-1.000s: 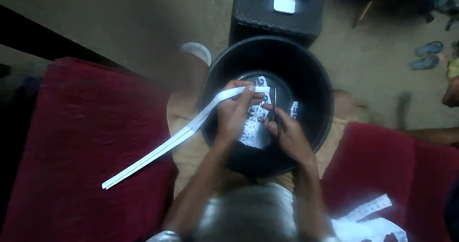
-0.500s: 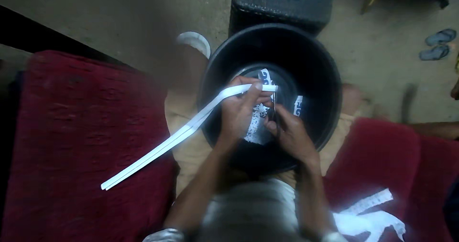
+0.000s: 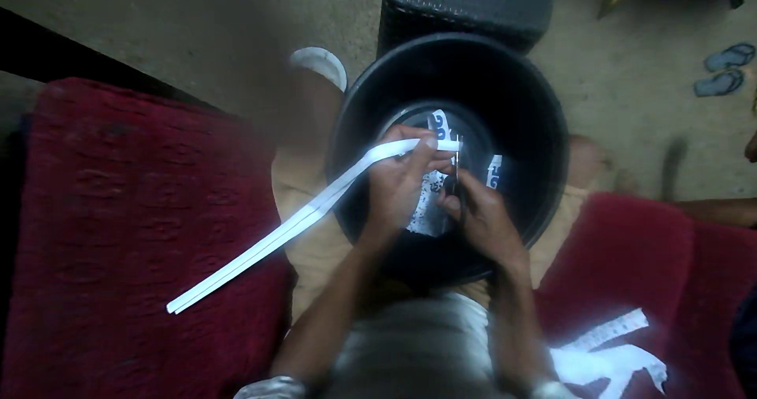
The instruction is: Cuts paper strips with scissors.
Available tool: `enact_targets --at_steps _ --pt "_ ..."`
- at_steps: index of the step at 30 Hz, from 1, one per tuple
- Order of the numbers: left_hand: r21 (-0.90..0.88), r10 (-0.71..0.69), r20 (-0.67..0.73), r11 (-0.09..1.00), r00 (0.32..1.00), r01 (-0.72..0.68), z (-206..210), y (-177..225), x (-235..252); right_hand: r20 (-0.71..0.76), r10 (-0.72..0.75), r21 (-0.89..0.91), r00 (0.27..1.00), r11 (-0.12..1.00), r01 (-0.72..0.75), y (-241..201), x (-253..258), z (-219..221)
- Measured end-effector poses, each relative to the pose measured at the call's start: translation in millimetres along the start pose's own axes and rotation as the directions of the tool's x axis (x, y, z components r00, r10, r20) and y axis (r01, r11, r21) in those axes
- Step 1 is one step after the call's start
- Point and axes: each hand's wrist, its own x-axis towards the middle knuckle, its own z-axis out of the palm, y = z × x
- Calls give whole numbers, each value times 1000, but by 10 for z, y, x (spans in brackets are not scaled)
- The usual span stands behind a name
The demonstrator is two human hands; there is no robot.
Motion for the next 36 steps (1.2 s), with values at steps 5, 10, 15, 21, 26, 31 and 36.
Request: enact_targets --at_steps 5,10,15,21,26,31,36 --pt "17 -8 1 1000 1000 8 5 10 -8 -7 9 0 1000 1000 -9 -13 -3 3" --pt "38 -9 27 999 1000 8 -15 1 -42 -8 22 1 1000 1000 -22 8 -11 11" --pt "31 -13 4 999 1000 13 11 -11 -17 -21 34 -12 999 999 -34 6 -18 7" --pt "-36 11 -12 999 1000 -11 13 -73 52 -26 46 -17 999 999 -47 30 -21 11" --pt "-41 -16 -26 999 1000 15 18 -59 46 -32 68 -9 997 998 -68 23 -25 15" --pt "-18 -45 -11 999 999 45 17 -15 -7 -8 77 38 997 996 -76 33 -40 9" --pt "-2 -47 -11 999 999 47 13 -10 -28 -13 72 32 997 997 -72 36 -32 12"
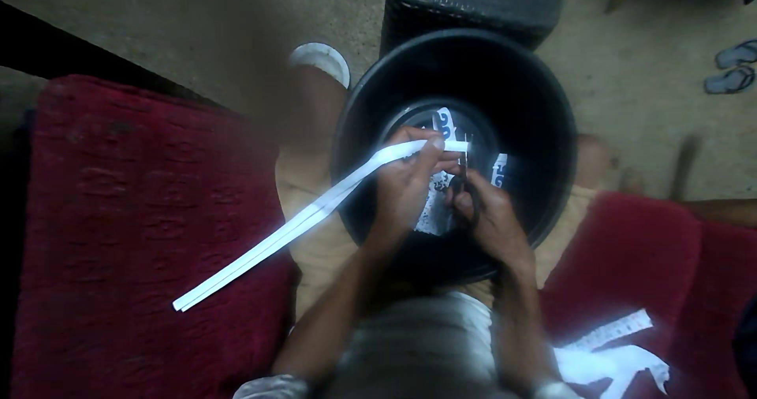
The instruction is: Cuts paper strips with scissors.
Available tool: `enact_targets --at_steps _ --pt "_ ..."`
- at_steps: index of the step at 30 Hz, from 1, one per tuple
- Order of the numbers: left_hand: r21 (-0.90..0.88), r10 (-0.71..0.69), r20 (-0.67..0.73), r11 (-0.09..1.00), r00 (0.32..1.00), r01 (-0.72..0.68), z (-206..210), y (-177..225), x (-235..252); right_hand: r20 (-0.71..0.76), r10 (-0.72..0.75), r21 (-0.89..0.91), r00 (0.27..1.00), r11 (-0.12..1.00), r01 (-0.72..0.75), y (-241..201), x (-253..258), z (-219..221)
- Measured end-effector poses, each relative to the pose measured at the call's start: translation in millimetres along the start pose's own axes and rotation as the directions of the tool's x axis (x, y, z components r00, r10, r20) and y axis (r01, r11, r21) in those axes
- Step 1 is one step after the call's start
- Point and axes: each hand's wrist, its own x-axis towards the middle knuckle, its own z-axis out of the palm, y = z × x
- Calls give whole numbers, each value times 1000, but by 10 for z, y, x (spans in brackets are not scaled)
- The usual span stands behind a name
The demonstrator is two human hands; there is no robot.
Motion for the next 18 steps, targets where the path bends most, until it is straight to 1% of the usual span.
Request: enact_targets --at_steps 5,18 --pt "-44 36 -13 998 999 -37 6 -50 80 5 12 -8 1000 1000 -12 -7 7 -11" --pt "-14 39 -22 999 999 -40 16 -67 69 -15 -16 -40 1000 999 15 3 10 -6"
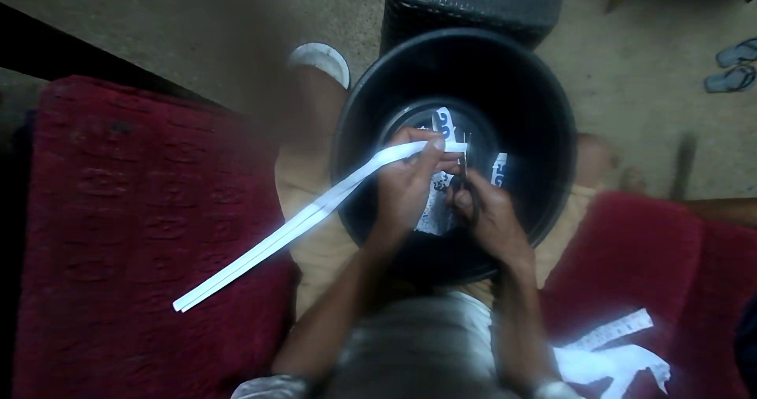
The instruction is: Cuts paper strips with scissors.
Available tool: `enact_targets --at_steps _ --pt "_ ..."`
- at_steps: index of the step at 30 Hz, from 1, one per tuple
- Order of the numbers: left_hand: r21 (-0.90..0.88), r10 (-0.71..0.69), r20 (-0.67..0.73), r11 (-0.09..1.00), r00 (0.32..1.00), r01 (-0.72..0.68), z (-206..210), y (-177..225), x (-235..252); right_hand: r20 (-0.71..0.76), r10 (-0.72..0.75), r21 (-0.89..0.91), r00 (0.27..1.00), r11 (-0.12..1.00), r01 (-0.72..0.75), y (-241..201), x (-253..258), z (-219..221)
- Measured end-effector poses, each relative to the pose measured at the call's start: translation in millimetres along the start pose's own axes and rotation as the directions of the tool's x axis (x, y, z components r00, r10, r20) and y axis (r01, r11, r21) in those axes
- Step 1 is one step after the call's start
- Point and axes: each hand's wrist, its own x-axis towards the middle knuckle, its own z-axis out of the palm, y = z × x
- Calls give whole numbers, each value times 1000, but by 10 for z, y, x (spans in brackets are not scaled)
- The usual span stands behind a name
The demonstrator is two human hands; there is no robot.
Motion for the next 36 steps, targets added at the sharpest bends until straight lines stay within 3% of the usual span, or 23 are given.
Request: enact_targets --at_steps 15,19,23,36 --pt "-9 -74 11 997 997 74 -2 71 -74 -46 5 28 999 1000 -4 -12 -6 3" --pt "-24 -106 17 994 994 107 -41 81 -98 24 63 60 998 996 -64 -11 -14 -6" --pt "-57 -97 -36 994 995 95 -19 67 -38 59 12 44 998 999 -15 -8 -7 16" --pt "-21 0 -11 1000 1000 -1 -21 -23 -1 23 -48 3 999 999 48 -21 23 14"
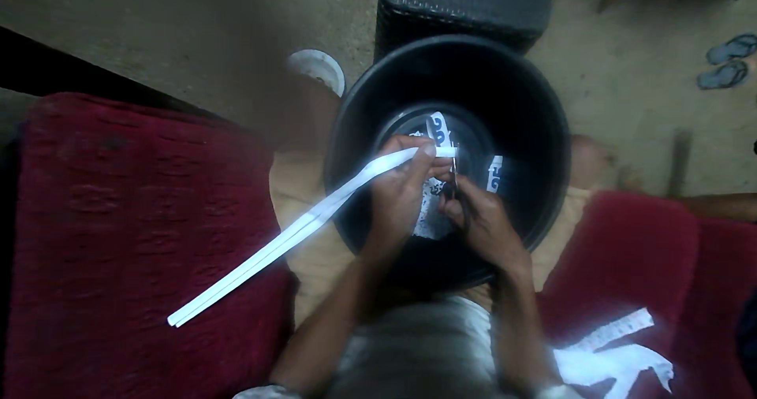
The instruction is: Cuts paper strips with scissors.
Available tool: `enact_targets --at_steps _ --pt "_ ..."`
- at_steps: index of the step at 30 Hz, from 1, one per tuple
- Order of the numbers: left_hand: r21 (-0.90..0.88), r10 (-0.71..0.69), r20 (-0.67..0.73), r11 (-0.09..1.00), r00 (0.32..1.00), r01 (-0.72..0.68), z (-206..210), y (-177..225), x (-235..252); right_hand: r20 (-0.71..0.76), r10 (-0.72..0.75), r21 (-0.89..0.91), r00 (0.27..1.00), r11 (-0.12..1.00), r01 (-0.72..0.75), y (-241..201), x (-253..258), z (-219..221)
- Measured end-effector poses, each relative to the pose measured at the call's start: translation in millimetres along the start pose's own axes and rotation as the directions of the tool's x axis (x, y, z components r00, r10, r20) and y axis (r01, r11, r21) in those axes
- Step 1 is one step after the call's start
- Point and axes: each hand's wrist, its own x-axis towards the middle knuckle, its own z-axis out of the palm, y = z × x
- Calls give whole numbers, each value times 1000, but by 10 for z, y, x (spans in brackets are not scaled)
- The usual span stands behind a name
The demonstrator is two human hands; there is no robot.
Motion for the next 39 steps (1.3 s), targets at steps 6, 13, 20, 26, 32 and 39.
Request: enact_targets --at_steps 6,13,20,26,32,39 --pt "59 -28 10 998 1000 27 3 18 -56 -6 9 -6 1000 1000 -9 -4 -8 6" --pt "71 -21 16 997 1000 20 8 22 -58 -8 -8 -31 1000 999 7 4 -5 -2" --pt "17 3 2 1000 1000 -4 21 -15 -11 -6 24 -29 1000 999 -24 9 -7 -5" --pt "76 -34 23 997 999 32 3 30 -83 -30 12 -10 999 1000 -12 18 -19 7" --pt "51 -61 23 997 998 60 -15 29 -85 -12 69 28 998 997 -69 11 -35 -4" --pt "18 -83 -3 996 997 83 -6 60 -73 40 44 29 998 999 -45 0 -28 7"
